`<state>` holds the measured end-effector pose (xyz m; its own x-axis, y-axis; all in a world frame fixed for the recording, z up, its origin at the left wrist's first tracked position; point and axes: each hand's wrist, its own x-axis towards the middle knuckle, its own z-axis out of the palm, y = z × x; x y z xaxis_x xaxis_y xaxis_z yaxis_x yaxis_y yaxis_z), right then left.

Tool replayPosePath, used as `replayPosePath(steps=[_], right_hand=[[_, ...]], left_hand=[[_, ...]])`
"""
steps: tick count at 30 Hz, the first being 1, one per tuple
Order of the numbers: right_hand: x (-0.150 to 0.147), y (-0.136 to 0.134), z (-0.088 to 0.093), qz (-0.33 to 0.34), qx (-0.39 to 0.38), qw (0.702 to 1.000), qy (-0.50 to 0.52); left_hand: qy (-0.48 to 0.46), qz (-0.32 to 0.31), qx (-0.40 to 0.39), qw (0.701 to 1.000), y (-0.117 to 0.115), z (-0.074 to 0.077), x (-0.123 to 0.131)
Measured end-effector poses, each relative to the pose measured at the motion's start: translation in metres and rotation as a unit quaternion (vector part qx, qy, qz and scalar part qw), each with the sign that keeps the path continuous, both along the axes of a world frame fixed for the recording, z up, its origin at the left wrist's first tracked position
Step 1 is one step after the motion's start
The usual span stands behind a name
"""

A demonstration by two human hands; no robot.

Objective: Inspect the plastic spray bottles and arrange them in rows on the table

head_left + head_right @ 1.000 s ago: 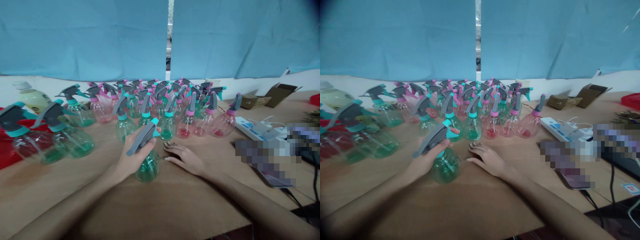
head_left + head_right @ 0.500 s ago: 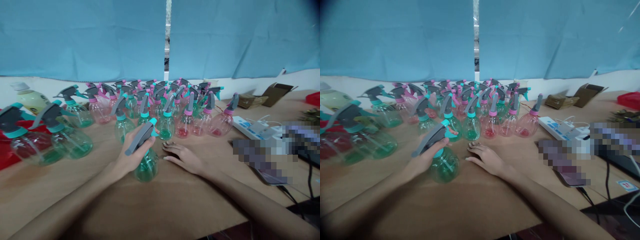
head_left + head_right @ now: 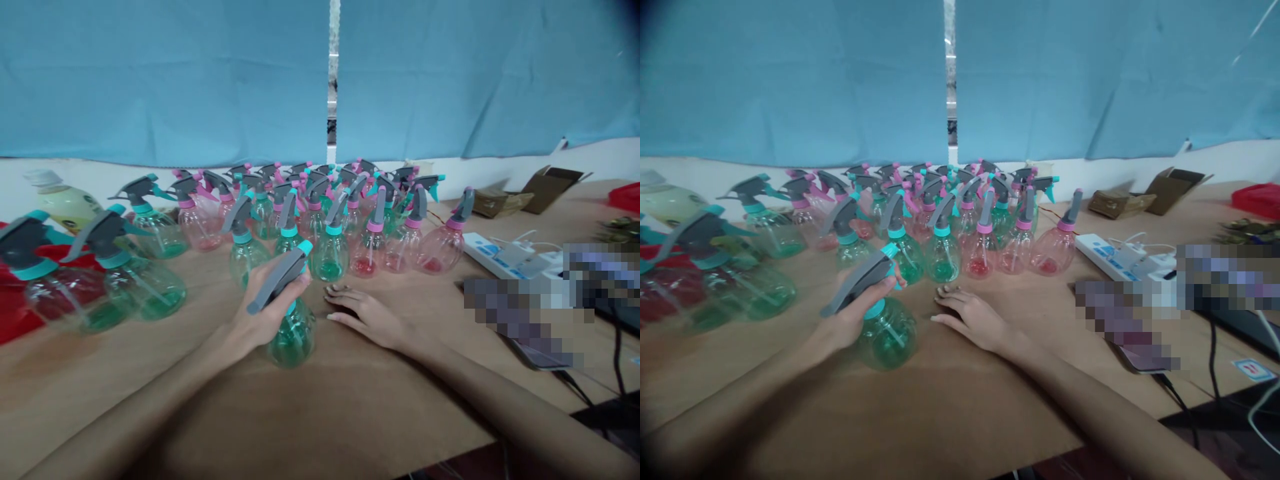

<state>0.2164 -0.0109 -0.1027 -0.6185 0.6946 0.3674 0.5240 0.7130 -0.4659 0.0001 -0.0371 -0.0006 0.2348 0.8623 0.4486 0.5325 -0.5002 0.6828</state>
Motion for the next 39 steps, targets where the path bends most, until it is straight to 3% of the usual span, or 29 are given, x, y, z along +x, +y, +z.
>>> replayPosePath(steps=[16,25,31,35,39], right_hand=[[-0.004,-0.012,0.012,0.001,-0.017,0.999,0.034],[-0.048,-0.055,0.042,-0.044,-0.062,0.993,0.092],[-0.100,-0.062,0.050,-0.059,-0.056,0.994,0.079],[-0.138,-0.051,0.051,-0.045,-0.051,0.995,0.070],[-0.170,-0.037,0.049,-0.032,-0.027,0.996,0.082]], left_hand=[[-0.066,-0.006,-0.019,0.998,-0.006,-0.002,0.009],[-0.090,-0.018,-0.010,0.996,-0.010,-0.002,0.004],[-0.064,0.033,0.030,0.997,-0.020,0.000,-0.030],[-0.026,0.064,0.034,0.997,-0.018,0.002,-0.070],[0.073,0.089,0.053,0.992,-0.021,0.003,-0.116]])
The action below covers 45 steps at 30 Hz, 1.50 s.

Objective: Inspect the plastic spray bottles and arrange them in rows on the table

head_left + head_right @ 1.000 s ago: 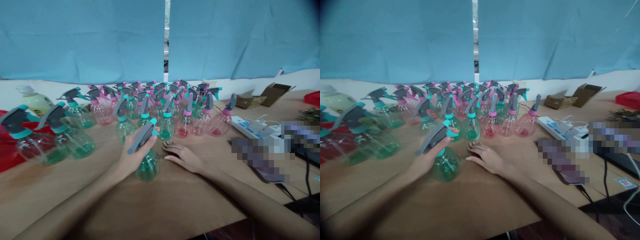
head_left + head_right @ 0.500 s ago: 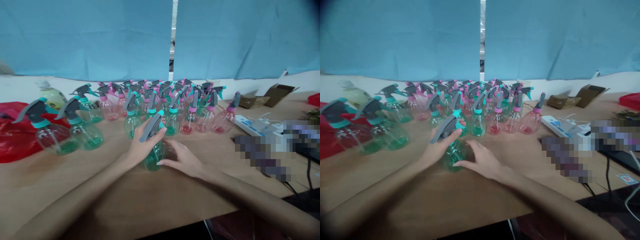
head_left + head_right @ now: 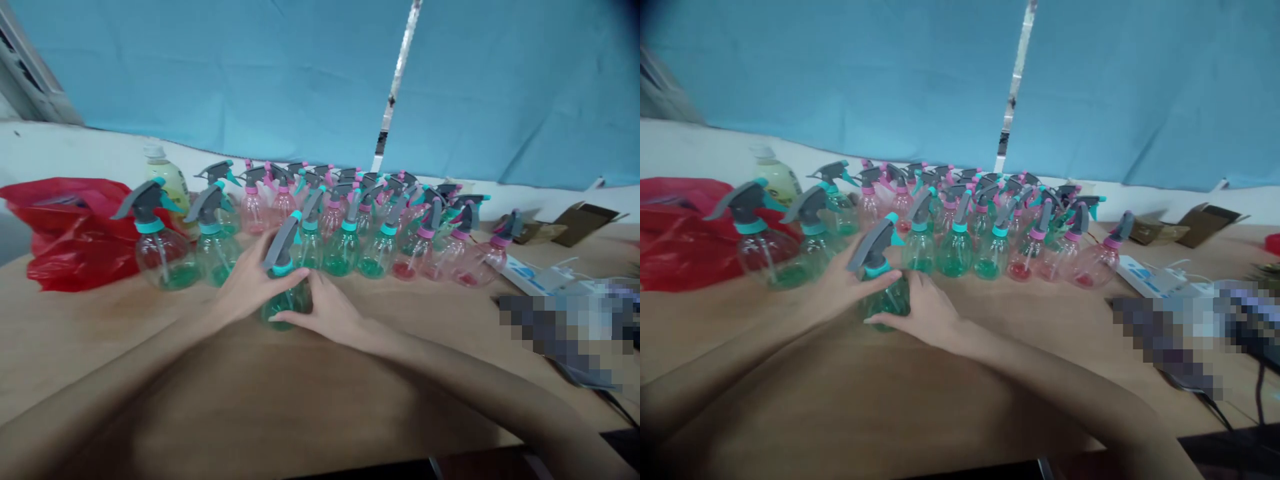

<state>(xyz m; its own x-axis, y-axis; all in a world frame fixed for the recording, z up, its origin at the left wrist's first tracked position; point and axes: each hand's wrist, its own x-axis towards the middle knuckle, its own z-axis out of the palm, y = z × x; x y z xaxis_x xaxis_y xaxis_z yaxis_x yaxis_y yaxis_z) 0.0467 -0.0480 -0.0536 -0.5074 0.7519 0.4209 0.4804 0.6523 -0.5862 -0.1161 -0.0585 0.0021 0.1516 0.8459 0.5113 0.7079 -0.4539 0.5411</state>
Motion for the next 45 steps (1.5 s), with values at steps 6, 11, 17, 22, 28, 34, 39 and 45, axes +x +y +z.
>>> replayPosePath(steps=[6,11,17,22,28,34,39,45], right_hand=[[-0.035,0.013,0.003,-0.017,0.047,0.999,0.007],[-0.055,0.024,0.008,-0.041,0.083,0.996,-0.006],[-0.069,0.049,0.008,-0.042,0.115,0.992,-0.017],[-0.073,0.064,0.009,-0.059,0.105,0.993,-0.012],[-0.074,0.062,0.012,-0.054,0.109,0.992,-0.017],[-0.062,0.050,0.015,-0.043,0.118,0.992,0.001],[-0.021,0.042,0.029,-0.015,0.088,0.996,0.026],[0.024,0.044,0.043,-0.102,0.044,0.992,0.058]], left_hand=[[0.018,0.029,-0.057,0.998,-0.025,-0.020,-0.057],[-0.012,0.066,-0.073,0.995,-0.038,-0.035,-0.080],[-0.034,0.015,-0.093,0.995,-0.036,-0.048,-0.087],[-0.038,-0.028,-0.123,0.991,-0.040,-0.062,-0.084],[-0.023,-0.039,-0.147,0.988,-0.045,-0.066,-0.080],[0.012,-0.032,-0.144,0.989,-0.044,-0.058,-0.080],[0.005,-0.019,-0.133,0.991,-0.045,-0.063,-0.079],[-0.037,-0.020,-0.150,0.988,-0.043,-0.070,-0.068]])
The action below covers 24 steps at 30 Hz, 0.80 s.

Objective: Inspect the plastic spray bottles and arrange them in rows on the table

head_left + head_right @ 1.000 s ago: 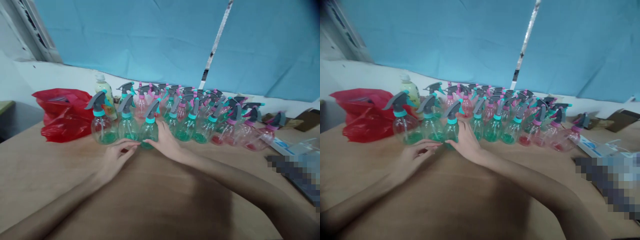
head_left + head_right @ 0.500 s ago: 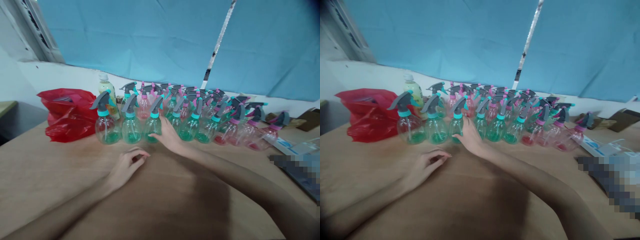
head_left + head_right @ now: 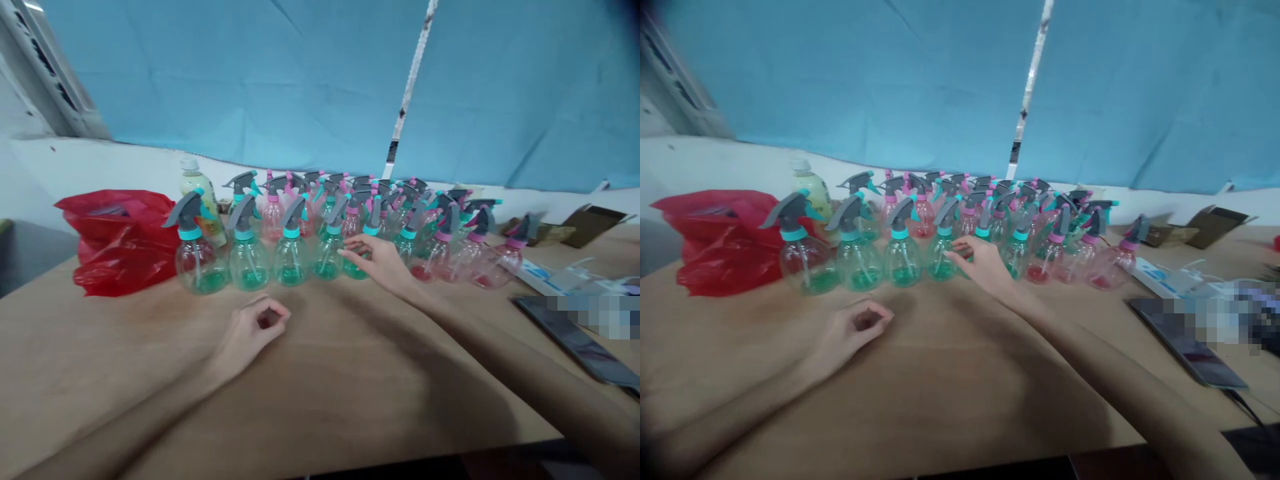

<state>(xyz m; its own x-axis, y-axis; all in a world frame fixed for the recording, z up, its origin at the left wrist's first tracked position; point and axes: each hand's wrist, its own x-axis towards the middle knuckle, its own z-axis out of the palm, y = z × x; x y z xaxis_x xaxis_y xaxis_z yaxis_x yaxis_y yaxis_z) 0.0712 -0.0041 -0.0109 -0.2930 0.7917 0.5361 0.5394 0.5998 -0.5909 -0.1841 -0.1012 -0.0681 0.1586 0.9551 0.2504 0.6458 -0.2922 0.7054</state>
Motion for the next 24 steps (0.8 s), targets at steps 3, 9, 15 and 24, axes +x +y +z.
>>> replayPosePath(steps=[3,9,15,24], right_hand=[[0.004,0.001,0.001,-0.021,-0.024,0.999,0.002],[-0.013,0.012,0.000,-0.079,-0.013,0.997,-0.014],[-0.033,0.027,-0.002,-0.074,-0.064,0.995,-0.025],[-0.033,0.025,0.007,-0.073,-0.094,0.991,-0.065]], left_hand=[[0.004,-0.037,0.003,0.999,-0.001,0.005,0.011],[-0.008,-0.080,0.002,0.997,-0.010,0.011,0.033],[-0.024,-0.062,0.007,0.998,-0.021,0.004,0.043],[-0.043,-0.094,-0.052,0.993,-0.022,0.011,0.052]])
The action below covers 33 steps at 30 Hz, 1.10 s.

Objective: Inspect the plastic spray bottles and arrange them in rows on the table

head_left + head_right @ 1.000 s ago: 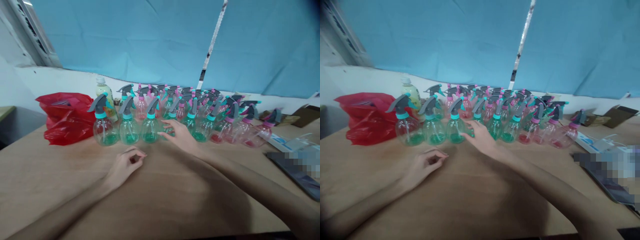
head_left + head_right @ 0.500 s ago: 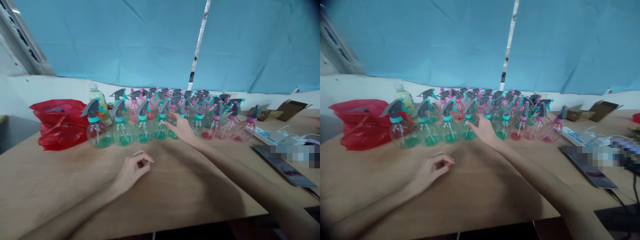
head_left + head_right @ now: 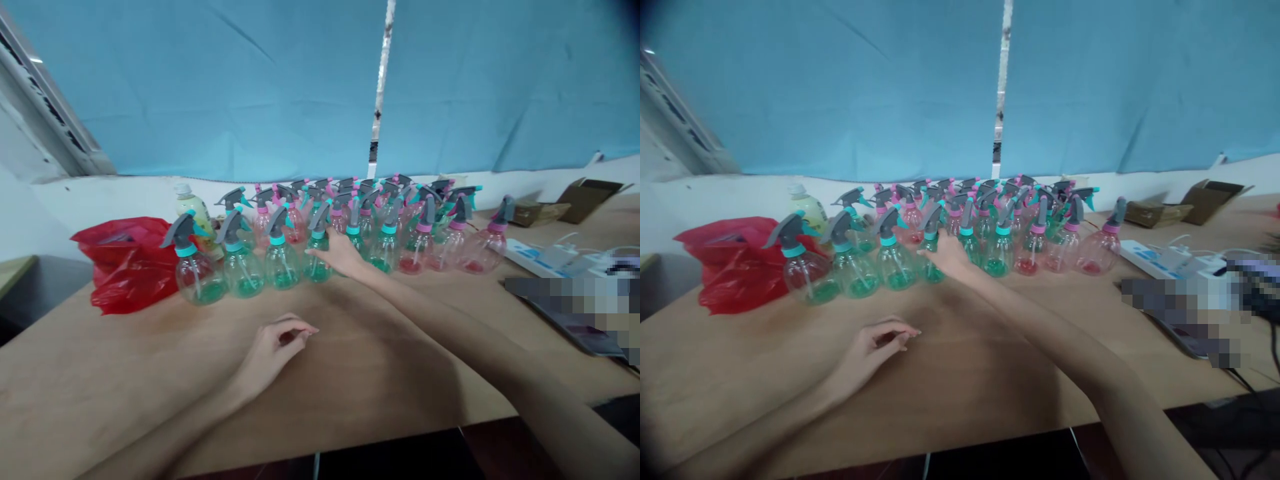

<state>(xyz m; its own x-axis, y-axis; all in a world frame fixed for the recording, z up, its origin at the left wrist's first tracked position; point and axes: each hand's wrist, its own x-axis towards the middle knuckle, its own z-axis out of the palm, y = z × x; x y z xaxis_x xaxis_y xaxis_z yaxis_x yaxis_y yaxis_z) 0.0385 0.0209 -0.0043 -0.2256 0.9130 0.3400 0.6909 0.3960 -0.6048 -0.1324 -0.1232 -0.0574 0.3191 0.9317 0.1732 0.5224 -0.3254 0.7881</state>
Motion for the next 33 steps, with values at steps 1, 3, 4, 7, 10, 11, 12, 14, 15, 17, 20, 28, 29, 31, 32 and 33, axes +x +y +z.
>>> replayPosePath(steps=[1,3,4,7,10,11,12,14,15,17,20,28,29,31,32,33], right_hand=[[0.002,-0.001,0.001,0.005,0.005,1.000,-0.010],[0.008,-0.006,0.001,0.013,0.020,0.999,-0.038],[0.011,-0.008,0.001,0.017,0.028,0.998,-0.054],[0.022,-0.020,0.000,0.032,0.045,0.994,-0.096],[0.037,-0.038,0.000,0.056,0.055,0.990,-0.120],[0.043,-0.045,0.001,0.058,0.057,0.989,-0.126],[0.049,-0.053,0.001,0.057,0.056,0.988,-0.131],[0.063,-0.067,0.003,0.050,0.054,0.987,-0.142],[0.070,-0.074,0.004,0.048,0.052,0.987,-0.147],[0.084,-0.086,0.004,0.051,0.053,0.985,-0.157],[0.104,-0.100,0.004,0.056,0.063,0.983,-0.162],[0.151,-0.126,0.000,0.028,0.060,0.985,-0.159],[0.156,-0.128,-0.001,0.023,0.060,0.985,-0.159],[0.165,-0.131,-0.002,0.015,0.061,0.985,-0.159],[0.169,-0.132,-0.004,0.011,0.060,0.986,-0.158],[0.172,-0.133,-0.005,0.008,0.059,0.986,-0.156]], left_hand=[[0.000,-0.006,-0.003,1.000,0.001,0.002,0.002],[-0.009,-0.012,-0.012,1.000,0.003,0.005,0.006],[-0.020,-0.010,-0.015,1.000,0.004,0.006,0.009],[-0.081,0.016,-0.010,0.997,0.007,0.010,0.017],[-0.145,0.061,0.001,0.988,0.009,0.020,0.029],[-0.160,0.069,-0.007,0.985,0.009,0.024,0.032],[-0.173,0.074,-0.021,0.982,0.010,0.028,0.036],[-0.188,0.074,-0.067,0.977,0.012,0.035,0.043],[-0.189,0.070,-0.089,0.975,0.014,0.038,0.046],[-0.189,0.059,-0.120,0.973,0.017,0.040,0.051],[-0.200,0.034,-0.140,0.969,0.024,0.040,0.060],[-0.206,-0.028,-0.155,0.966,0.032,0.040,0.102],[-0.203,-0.030,-0.150,0.967,0.032,0.040,0.107],[-0.207,-0.030,-0.142,0.968,0.033,0.040,0.114],[-0.210,-0.026,-0.141,0.967,0.034,0.040,0.117],[-0.213,-0.021,-0.144,0.966,0.034,0.040,0.119]])
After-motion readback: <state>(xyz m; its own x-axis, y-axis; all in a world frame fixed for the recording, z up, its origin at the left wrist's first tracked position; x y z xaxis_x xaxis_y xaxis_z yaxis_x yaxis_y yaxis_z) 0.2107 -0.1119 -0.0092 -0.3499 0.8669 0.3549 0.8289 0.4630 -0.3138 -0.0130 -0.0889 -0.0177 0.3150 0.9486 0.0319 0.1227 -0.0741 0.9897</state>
